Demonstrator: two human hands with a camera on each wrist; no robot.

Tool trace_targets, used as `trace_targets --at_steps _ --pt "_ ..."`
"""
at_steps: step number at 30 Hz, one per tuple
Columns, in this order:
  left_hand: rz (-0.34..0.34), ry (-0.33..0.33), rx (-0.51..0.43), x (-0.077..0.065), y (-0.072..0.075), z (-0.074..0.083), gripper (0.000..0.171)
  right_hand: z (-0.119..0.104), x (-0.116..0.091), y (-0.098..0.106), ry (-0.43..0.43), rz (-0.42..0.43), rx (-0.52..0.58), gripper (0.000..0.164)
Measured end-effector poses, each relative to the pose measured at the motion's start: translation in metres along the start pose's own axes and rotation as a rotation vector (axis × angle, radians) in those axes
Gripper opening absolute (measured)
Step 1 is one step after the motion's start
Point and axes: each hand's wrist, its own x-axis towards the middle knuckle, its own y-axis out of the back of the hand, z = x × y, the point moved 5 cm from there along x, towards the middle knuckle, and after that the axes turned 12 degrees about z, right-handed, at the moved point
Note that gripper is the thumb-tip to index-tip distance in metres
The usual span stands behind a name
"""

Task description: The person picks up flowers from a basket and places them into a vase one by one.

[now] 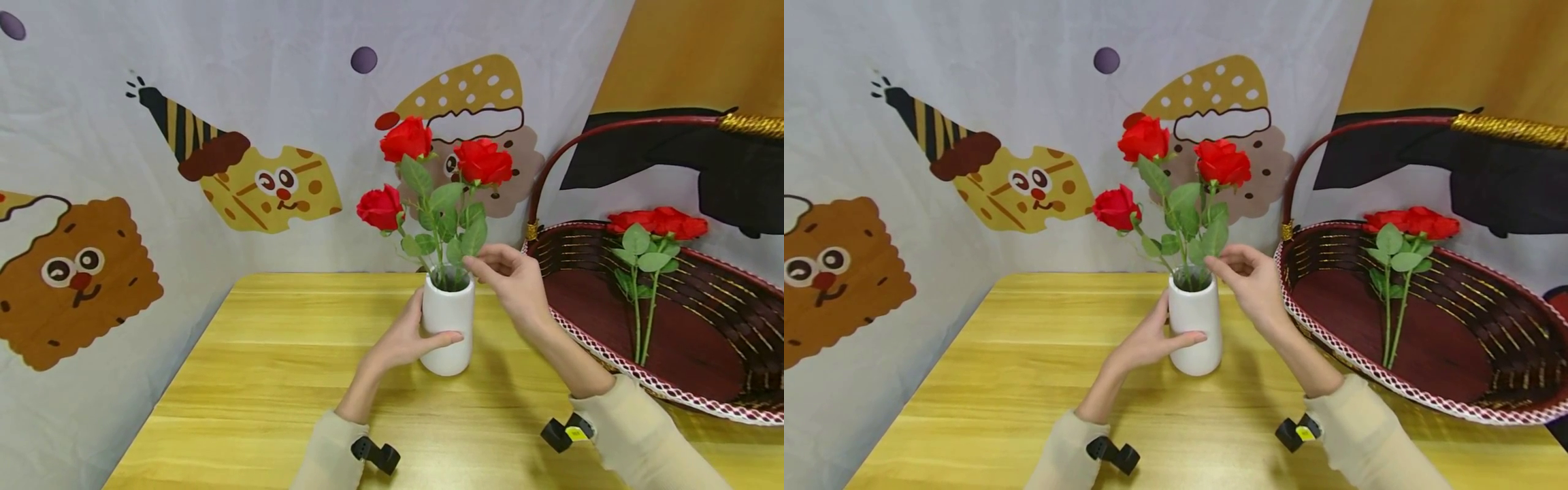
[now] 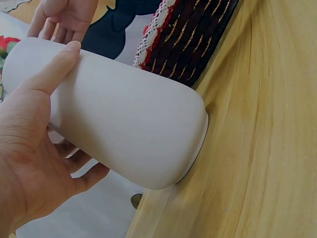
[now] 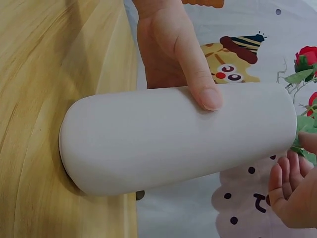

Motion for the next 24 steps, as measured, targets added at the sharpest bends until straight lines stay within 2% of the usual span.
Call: trace_targets --at_steps 15,24 --pt "-0.002 0.001 0.006 -0.0008 0.0004 0.0003 0.087 0.0014 -0.0011 0.0013 -0.040 -0.060 -0.008 0.030" --pt "0.000 0.000 0.003 -0.0002 0.0002 -0.0003 0.087 0.0015 -0.0048 0.0058 -0.052 -0.082 0.064 0.030"
